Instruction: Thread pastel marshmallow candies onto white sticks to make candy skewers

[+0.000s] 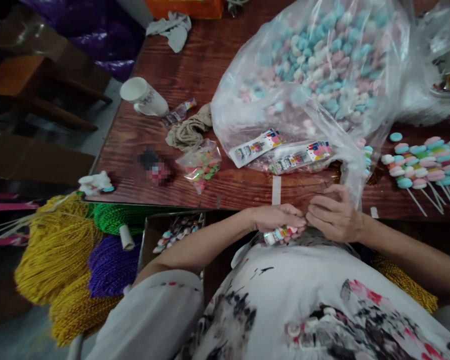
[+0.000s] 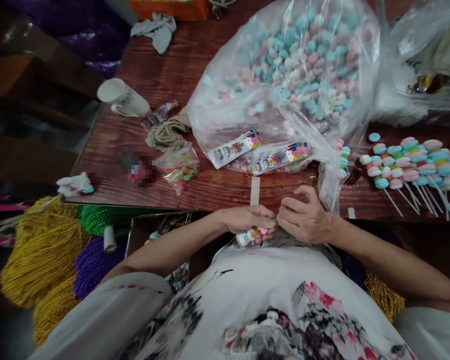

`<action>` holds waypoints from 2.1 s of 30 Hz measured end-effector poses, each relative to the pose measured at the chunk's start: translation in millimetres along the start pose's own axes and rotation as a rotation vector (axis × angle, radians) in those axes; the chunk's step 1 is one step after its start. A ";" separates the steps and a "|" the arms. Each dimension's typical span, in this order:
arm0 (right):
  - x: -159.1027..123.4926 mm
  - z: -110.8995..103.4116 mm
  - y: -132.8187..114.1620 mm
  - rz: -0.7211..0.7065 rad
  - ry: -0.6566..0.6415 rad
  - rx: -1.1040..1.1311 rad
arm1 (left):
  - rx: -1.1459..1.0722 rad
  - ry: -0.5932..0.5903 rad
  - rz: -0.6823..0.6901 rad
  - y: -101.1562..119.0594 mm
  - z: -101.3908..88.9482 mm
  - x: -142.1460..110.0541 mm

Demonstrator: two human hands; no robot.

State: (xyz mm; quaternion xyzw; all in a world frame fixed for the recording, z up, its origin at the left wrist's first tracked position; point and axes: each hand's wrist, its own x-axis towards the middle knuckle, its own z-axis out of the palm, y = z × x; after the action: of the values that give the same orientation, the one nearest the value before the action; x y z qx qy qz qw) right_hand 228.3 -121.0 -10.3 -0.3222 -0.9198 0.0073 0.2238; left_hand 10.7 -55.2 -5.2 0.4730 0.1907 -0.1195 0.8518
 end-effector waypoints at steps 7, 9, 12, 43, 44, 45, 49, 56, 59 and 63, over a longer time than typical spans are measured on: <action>-12.3 31.8 -42.6 0.536 0.085 0.250 | 1.464 0.433 0.170 -3.0 21.8 -1.0; -13.7 27.6 -41.5 0.610 0.093 0.360 | 1.556 0.441 0.246 -5.4 23.2 0.9; -18.8 10.2 -24.6 0.626 0.143 0.389 | 1.408 0.525 0.357 -9.1 16.0 3.5; 12.6 -8.5 12.6 0.427 0.441 0.170 | -0.098 0.915 0.548 -2.6 22.1 30.9; 19.9 -5.9 8.0 0.415 0.444 0.158 | -0.048 0.915 0.589 -0.8 22.6 33.5; 25.9 -2.0 4.6 0.411 0.446 0.150 | 0.012 0.923 0.629 0.8 22.6 35.1; 34.1 16.8 1.4 0.483 0.505 0.247 | 0.312 0.982 0.689 1.2 18.9 32.1; 28.9 23.8 0.8 0.590 0.454 0.385 | 0.334 0.934 0.647 -10.2 10.9 29.4; 27.7 24.5 -6.0 0.689 0.436 0.422 | 0.248 0.922 0.650 -9.3 9.8 32.0; 21.2 29.4 -17.8 0.820 0.553 0.625 | 0.199 0.949 0.661 -6.5 11.0 32.5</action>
State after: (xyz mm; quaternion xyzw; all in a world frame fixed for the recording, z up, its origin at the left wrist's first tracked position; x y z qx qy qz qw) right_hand 190.9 -118.6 -25.2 -0.5605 -0.5816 0.2796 0.5190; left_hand 39.8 -68.7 -19.1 0.5868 0.3814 0.3599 0.6170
